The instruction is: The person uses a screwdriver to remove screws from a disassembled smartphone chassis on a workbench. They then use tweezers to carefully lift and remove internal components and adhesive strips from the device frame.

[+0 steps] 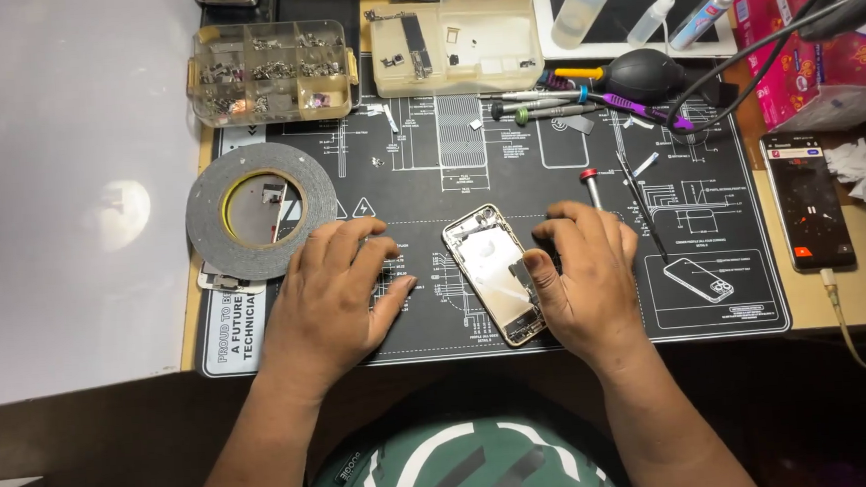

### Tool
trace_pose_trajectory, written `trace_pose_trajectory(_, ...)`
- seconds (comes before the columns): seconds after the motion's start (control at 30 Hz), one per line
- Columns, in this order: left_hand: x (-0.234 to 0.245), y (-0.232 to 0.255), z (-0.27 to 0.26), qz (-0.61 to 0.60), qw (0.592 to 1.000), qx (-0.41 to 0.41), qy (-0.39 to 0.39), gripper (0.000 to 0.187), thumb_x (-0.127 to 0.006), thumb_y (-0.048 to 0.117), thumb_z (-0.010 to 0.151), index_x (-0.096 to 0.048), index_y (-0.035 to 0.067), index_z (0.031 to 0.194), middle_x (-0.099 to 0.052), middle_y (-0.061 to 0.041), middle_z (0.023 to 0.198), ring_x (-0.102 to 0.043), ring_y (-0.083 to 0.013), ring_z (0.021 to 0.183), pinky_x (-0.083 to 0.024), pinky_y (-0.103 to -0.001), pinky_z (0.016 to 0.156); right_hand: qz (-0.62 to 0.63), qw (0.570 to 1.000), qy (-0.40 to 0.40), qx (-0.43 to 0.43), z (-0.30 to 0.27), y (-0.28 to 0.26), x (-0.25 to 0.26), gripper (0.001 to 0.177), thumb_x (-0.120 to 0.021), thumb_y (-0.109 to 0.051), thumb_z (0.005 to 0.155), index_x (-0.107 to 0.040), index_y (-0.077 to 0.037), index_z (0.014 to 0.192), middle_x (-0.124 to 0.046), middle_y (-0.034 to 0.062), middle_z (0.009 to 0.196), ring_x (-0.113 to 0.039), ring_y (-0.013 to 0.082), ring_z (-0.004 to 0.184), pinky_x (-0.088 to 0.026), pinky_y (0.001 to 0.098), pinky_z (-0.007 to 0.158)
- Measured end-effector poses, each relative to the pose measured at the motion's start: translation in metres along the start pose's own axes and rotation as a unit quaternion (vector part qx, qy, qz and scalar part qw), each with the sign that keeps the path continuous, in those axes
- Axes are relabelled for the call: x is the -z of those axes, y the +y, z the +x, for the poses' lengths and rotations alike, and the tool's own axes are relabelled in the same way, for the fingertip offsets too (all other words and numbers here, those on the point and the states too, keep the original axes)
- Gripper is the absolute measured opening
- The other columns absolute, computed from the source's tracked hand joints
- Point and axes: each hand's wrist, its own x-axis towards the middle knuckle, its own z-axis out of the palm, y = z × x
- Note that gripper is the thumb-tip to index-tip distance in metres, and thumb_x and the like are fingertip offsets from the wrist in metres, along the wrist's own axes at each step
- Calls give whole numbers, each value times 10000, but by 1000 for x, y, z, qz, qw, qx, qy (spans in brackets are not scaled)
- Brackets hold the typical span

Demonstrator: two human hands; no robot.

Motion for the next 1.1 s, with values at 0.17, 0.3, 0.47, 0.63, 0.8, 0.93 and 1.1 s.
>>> trace_pose_trajectory(0.17, -1, -1, -3, 0, 1000, 15, -1, 278, -678, 469, 909, -698, 200, 978, -656, -15, 1140, -590, -270, 1133, -494, -409, 923, 34, 999, 25, 1, -1, -4, 2, 444, -397, -384, 1090, -636, -39, 1237, -657, 130, 1019, -612, 336, 1061, -321, 473, 1007)
trace_pose_trajectory(0.3, 4, 1, 2, -10, 999, 31, -10, 270, -697, 445, 896, -734, 184, 952, -667, -36, 1128, -591, -276, 1135, -499, -424, 916, 55, 998, 31, -6, 3, -6, 5, 317, -441, -232, 1089, -667, -53, 1222, -704, 97, 985, -643, 308, 1044, -352, 446, 1002)
trace_pose_trajectory(0.47, -3, -3, -2, -19, 999, 28, 12, 266, -680, 440, 909, -727, 181, 945, -662, -38, 1108, -600, -283, 1120, -504, -428, 903, 48, 999, 25, 2, 5, -12, 6, 272, -470, -175, 1073, -698, -70, 1178, -695, 84, 974, -639, 296, 1029, -367, 429, 999)
trace_pose_trajectory(0.63, -1, -2, -3, -32, 999, 25, 25, 260, -675, 428, 909, -725, 174, 928, -670, -45, 1090, -620, -288, 1103, -518, -434, 884, 54, 998, 25, -5, 5, -17, 8, 270, -469, -146, 1061, -705, -76, 1171, -694, 83, 974, -642, 298, 1018, -388, 430, 990)
trace_pose_trajectory(0.8, 0, -5, -1, -44, 999, 23, -1, 270, -648, 423, 933, -712, 162, 913, -655, -45, 953, -654, -269, 918, -536, -396, 747, 69, 997, -10, -21, 11, -14, 10, 274, -475, -147, 1056, -677, -110, 1237, -677, 100, 1068, -639, 330, 1051, -403, 443, 999)
trace_pose_trajectory(0.93, 0, -6, -1, -68, 997, 27, -10, 275, -627, 402, 957, -703, 142, 915, -623, -46, 836, -654, -259, 782, -541, -369, 662, 1, 999, -52, -2, 23, -23, 21, 278, -537, -231, 1052, -668, -120, 1270, -670, 95, 1109, -652, 310, 1038, -389, 449, 998)
trace_pose_trajectory(1.1, 2, -5, -1, -75, 997, 36, -10, 258, -606, 388, 955, -674, 147, 895, -582, -33, 767, -643, -239, 678, -536, -343, 574, -18, 988, -124, 86, 47, -14, 15, 235, -646, -176, 957, -694, -181, 1187, -694, 24, 1082, -700, 271, 1017, -442, 415, 961)
